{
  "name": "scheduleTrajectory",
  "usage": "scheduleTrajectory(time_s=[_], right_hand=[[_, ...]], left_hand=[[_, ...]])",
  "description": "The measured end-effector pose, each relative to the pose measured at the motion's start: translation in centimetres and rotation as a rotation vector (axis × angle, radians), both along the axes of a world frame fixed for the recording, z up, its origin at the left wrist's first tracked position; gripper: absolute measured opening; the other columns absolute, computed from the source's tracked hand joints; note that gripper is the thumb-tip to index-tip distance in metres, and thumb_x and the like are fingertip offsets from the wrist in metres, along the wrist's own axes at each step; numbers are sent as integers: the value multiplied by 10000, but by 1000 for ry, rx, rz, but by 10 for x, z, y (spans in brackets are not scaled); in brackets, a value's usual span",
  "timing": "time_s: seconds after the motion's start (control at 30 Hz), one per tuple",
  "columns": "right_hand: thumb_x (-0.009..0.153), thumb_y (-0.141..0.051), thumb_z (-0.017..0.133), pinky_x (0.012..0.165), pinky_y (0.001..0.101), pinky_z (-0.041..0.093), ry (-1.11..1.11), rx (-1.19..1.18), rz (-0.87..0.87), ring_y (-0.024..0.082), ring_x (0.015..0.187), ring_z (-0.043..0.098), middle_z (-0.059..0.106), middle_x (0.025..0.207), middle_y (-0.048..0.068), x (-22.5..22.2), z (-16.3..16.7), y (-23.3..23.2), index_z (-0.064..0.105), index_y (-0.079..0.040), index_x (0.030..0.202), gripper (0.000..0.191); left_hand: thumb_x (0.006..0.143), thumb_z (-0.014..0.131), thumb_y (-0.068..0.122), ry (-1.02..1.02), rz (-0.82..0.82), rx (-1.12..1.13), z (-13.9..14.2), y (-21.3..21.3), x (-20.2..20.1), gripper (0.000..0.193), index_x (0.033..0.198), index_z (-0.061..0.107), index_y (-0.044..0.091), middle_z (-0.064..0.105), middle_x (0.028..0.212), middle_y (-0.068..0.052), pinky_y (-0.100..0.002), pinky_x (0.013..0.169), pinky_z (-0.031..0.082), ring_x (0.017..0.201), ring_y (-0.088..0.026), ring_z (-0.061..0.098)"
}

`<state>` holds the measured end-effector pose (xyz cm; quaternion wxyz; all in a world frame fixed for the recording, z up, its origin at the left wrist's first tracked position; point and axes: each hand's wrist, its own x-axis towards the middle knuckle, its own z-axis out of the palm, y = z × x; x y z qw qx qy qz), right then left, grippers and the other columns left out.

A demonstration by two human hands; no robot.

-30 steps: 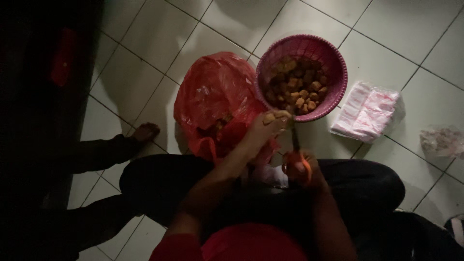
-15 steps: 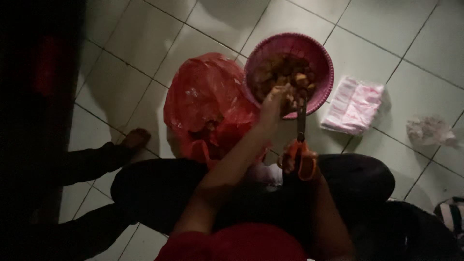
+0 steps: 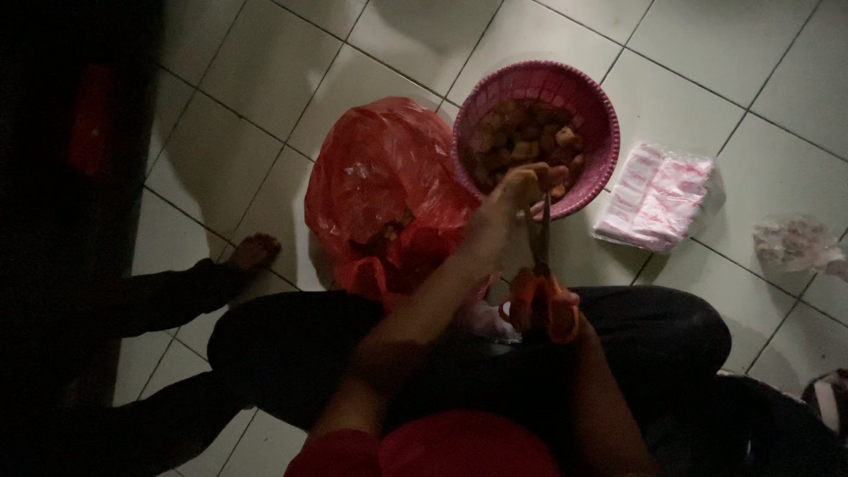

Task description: The person sits on the floor and uses orange-handled scissors to cut small, brown, round food items taken from a red plastic bag. The cut pieces are placed into a pink plastic basket. The person handles the items one by one, cutting them and transferring them to the basket.

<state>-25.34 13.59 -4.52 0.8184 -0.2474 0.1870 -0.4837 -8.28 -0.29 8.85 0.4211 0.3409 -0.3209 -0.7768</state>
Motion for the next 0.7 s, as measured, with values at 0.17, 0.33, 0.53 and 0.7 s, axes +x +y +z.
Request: scheduleTrajectory(time_s=[0.17, 0.33, 0.53, 0.7], right_hand=[[925, -527, 730, 546, 352, 434, -15, -12, -34, 213, 587, 553, 623, 726, 96, -4, -7, -3, 618, 8, 1159, 595], [938, -511, 723, 540, 348, 432, -25, -49, -92, 208, 576, 549, 621, 719, 91, -12, -12, -14, 619, 5, 1162, 572], [954, -492, 715, 532, 345, 429, -26, -91, -141, 202, 562, 544, 618, 712, 86, -25, -12, -24, 620, 1, 1166, 545], [968, -476, 708, 525, 341, 427, -31, -90, -138, 197, 551, 540, 616, 706, 82, -23, -12, -22, 621, -2, 1169, 522]], left_hand=[[1102, 476, 418, 44, -25, 36, -88, 28, -27, 500, 1520, 447, 145, 476, 1520, -112, -420, 1129, 420, 1377, -245, 480], [1075, 469, 422, 21, 119, 226, -130, 2, -32, 525, 1506, 474, 123, 496, 1478, -67, -438, 1087, 428, 1333, -254, 487], [1073, 450, 437, -20, 139, 86, -62, -68, -46, 556, 1556, 429, 160, 506, 1502, -43, -419, 1062, 426, 1328, -242, 496], [1073, 460, 424, -343, -244, -221, -68, -59, 45, 542, 1544, 442, 156, 517, 1489, -41, -411, 1055, 435, 1316, -235, 508]])
